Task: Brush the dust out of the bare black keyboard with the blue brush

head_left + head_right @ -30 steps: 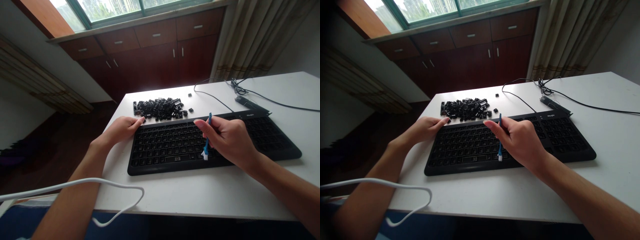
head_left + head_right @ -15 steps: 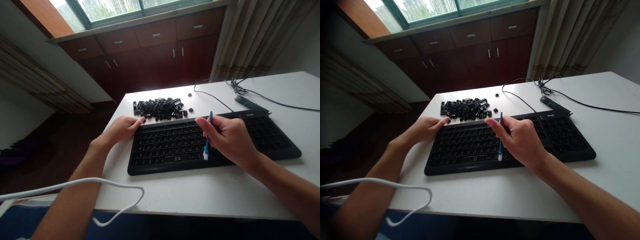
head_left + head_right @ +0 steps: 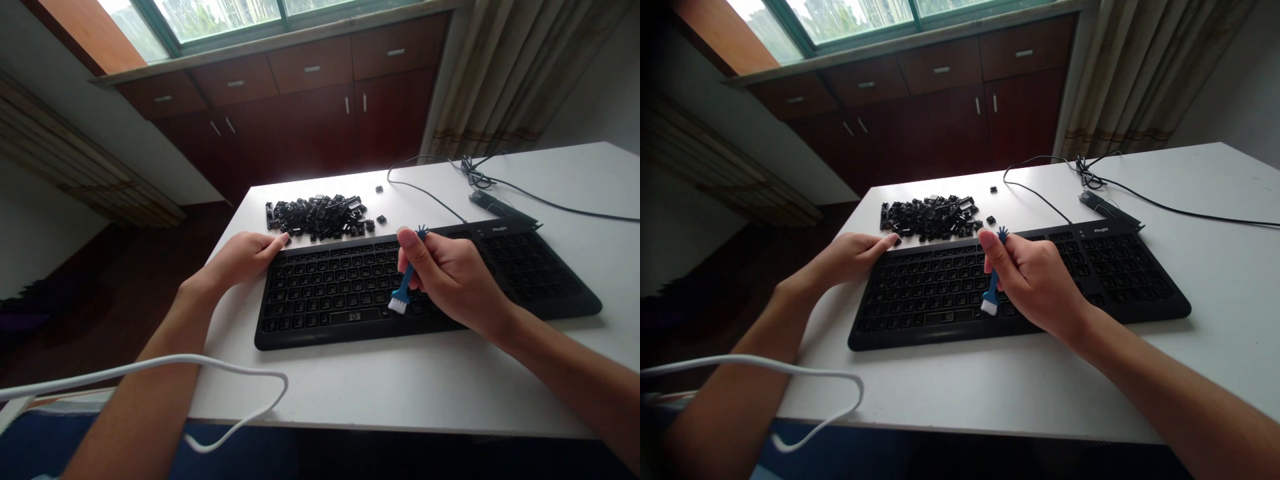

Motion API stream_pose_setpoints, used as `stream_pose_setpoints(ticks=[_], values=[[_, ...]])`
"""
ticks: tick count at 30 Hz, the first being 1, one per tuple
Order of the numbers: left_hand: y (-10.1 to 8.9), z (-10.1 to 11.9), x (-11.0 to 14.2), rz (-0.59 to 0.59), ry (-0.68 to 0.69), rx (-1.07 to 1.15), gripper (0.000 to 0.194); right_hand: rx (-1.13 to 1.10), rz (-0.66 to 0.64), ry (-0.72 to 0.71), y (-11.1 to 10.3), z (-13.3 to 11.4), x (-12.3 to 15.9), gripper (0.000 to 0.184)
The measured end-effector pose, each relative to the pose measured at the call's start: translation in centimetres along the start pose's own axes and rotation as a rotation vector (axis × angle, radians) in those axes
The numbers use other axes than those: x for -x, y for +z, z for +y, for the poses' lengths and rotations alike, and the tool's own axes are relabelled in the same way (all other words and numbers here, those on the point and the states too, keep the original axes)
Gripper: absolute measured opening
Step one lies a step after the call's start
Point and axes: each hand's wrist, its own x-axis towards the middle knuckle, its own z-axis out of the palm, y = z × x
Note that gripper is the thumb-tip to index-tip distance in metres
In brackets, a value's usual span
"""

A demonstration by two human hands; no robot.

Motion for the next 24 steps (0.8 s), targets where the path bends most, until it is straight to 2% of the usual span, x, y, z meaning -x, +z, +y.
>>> stream_pose_setpoints(ticks=[7, 12, 19, 24], values=[[0.05, -0.12, -0.10, 0.000, 0.015, -0.012, 0.054, 0.043, -0.171, -0.382, -0.33, 0.28, 0.06, 0.030], [-0.16, 0.15, 0.00, -0.018, 0.007, 0.011, 0.055, 0.035, -0.201, -0.574, -0.37, 0.79, -0.32, 0.026], [-0.36, 0.53, 0.08, -0.034, -0.018, 0.011, 0.054, 0.045, -0.187, -0.602, -0.35, 0.75, -0.38, 0.028], [-0.23, 0.34, 0.10, -0.024, -0.021, 0.014, 0.054, 0.040, -0.117, -0.468, -0.28, 0.81, -0.19, 0.033]])
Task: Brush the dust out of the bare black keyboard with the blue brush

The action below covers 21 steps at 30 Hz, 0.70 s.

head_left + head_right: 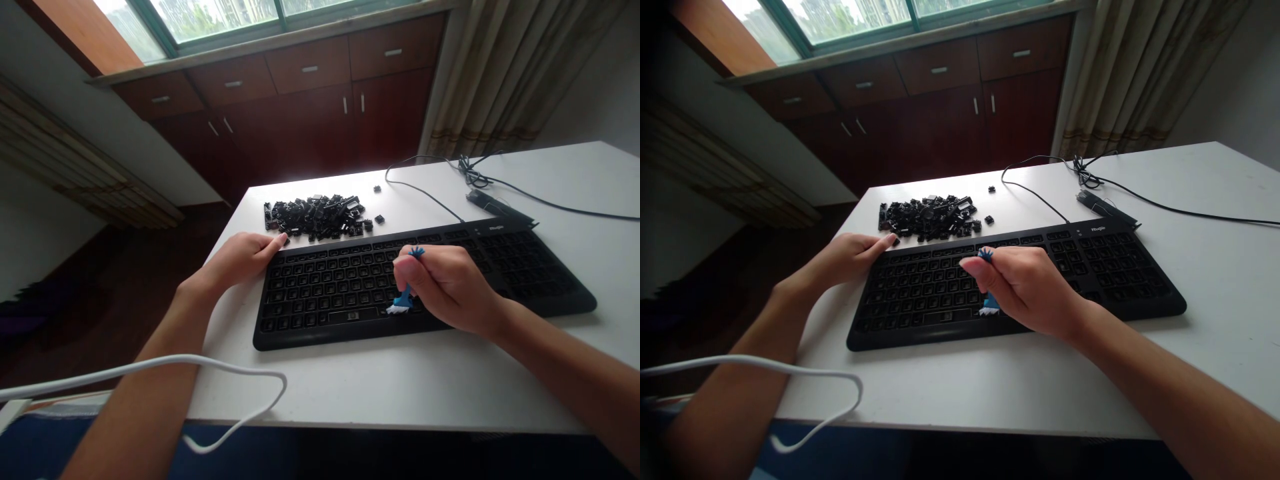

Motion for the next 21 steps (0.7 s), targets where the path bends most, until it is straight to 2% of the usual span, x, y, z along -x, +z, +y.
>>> stream_pose_setpoints(ticks=[4, 15, 21], values=[[0.12, -0.12, 0.05, 0.012, 0.000, 0.001, 0.057, 0.024, 0.055, 0.087, 0.06, 0.12, -0.04, 0.035], [0.00, 0.18, 0.00, 0.007, -0.010, -0.009, 0.055, -0.025, 0.067, 0.098, 0.31, -0.19, -0.08, 0.031], [0.16, -0.04, 0.00, 0.024, -0.008, 0.012, 0.054, -0.128, 0.106, 0.231, 0.67, -0.11, 0.15, 0.031]])
